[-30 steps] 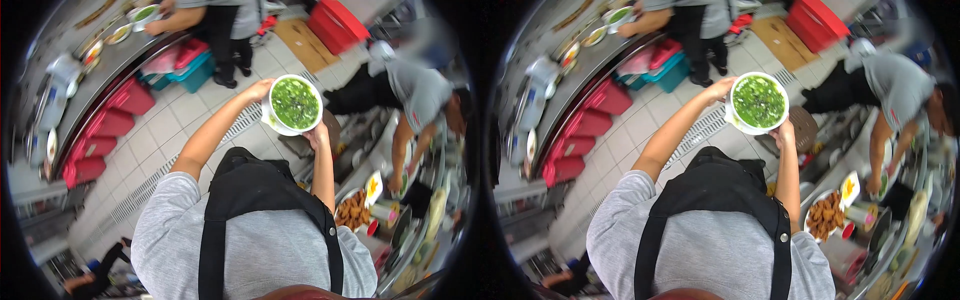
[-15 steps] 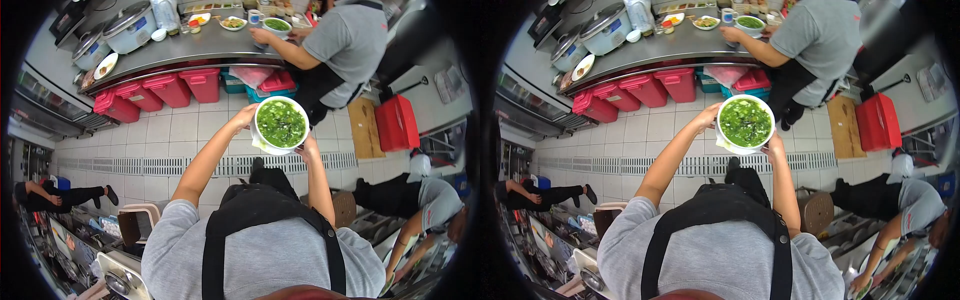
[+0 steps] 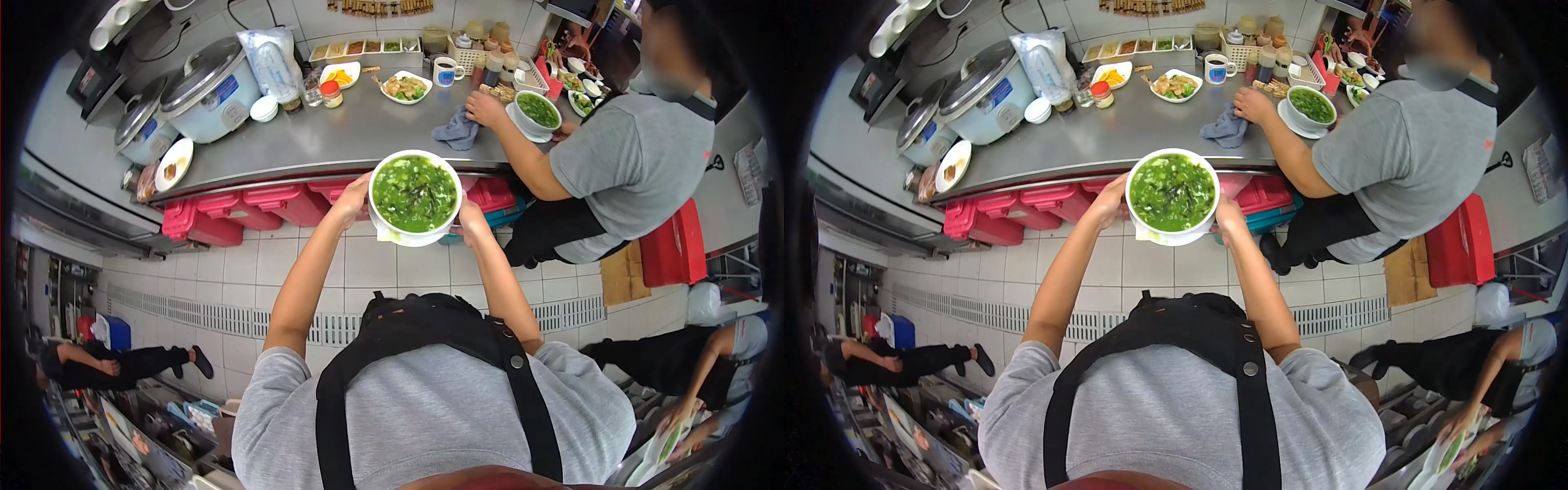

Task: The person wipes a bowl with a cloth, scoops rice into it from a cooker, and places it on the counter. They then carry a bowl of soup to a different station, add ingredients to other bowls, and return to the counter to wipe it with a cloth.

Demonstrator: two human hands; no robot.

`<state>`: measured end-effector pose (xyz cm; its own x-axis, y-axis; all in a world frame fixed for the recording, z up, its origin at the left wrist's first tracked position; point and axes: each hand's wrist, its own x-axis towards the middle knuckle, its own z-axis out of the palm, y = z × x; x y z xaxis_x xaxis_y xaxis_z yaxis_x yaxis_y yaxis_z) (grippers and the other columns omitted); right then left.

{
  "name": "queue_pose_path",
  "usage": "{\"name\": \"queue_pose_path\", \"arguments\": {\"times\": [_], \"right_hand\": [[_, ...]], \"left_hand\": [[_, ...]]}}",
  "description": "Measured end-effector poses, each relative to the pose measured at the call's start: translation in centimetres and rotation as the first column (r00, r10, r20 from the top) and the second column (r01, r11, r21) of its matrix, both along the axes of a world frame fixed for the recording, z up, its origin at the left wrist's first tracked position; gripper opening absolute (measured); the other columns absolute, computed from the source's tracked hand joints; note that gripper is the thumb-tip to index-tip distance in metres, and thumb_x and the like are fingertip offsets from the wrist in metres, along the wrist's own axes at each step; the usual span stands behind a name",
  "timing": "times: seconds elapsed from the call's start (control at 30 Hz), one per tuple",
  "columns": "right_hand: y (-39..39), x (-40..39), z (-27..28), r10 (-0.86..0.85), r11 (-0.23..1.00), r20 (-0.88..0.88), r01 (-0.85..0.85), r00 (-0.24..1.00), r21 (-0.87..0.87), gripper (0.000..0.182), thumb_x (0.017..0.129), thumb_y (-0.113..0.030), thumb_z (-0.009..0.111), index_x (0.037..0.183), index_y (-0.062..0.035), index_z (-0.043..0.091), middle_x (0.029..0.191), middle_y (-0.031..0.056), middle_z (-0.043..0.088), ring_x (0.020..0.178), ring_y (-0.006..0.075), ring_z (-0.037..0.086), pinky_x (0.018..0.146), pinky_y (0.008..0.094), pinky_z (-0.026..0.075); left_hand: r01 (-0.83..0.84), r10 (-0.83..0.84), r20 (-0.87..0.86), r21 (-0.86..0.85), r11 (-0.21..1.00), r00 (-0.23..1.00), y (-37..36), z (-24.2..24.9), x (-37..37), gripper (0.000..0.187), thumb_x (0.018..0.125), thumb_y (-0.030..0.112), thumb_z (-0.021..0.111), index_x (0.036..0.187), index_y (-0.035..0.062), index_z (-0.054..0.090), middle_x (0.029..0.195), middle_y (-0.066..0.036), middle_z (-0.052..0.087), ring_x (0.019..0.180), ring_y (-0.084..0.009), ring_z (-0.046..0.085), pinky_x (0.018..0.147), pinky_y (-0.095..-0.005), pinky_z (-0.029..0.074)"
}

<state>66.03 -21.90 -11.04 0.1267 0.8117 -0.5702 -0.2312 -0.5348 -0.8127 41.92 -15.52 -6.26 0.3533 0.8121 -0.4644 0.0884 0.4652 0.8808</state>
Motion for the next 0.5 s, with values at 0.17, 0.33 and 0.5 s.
{"name": "queue_pose_path", "arguments": {"times": [0.17, 0.33, 0.5], "right_hand": [[8.8, -0.8, -0.7, -0.042, 0.999, -0.008, 0.042, 0.999, -0.011, 0.054, 0.091, -0.048, 0.026, 0.117, -0.006, 0.045, 0.117, 0.0155, 0.049, 0.108, 0.0305, 0.044, 0.088, 0.051, 0.033], [16.3, -0.3, -3.2, -0.094, 0.996, -0.056, 0.094, 0.994, -0.01, 0.053, 0.09, -0.046, 0.03, 0.122, -0.0043, 0.042, 0.121, 0.0159, 0.047, 0.107, 0.031, 0.047, 0.087, 0.0512, 0.038], [20.2, 0.6, -5.2, -0.145, 0.989, -0.039, 0.145, 0.989, -0.002, 0.052, 0.091, -0.044, 0.029, 0.12, -0.0036, 0.044, 0.115, 0.0148, 0.052, 0.103, 0.0285, 0.051, 0.083, 0.05, 0.041]], "left_hand": [[0.031, -0.031, -0.004, 0.032, 0.999, 1.0, 10.1, -3.8, -1.2, 0.038, 0.092, 0.034, 0.032, 0.128, 0.0217, 0.039, 0.12, -0.001, 0.048, 0.106, -0.0182, 0.047, 0.084, -0.0408, 0.039], [0.096, -0.096, 0.023, -0.034, 0.995, 0.995, 17.9, -4.5, -0.2, 0.04, 0.092, 0.037, 0.032, 0.128, 0.0223, 0.038, 0.122, -0.003, 0.047, 0.108, -0.0202, 0.045, 0.087, -0.0441, 0.036], [0.18, -0.182, -0.027, -0.041, 0.983, 0.983, 24.5, -9.2, 1.4, 0.039, 0.091, 0.041, 0.032, 0.124, 0.0218, 0.041, 0.116, 0.0, 0.051, 0.101, -0.0173, 0.048, 0.083, -0.0469, 0.036]]}}
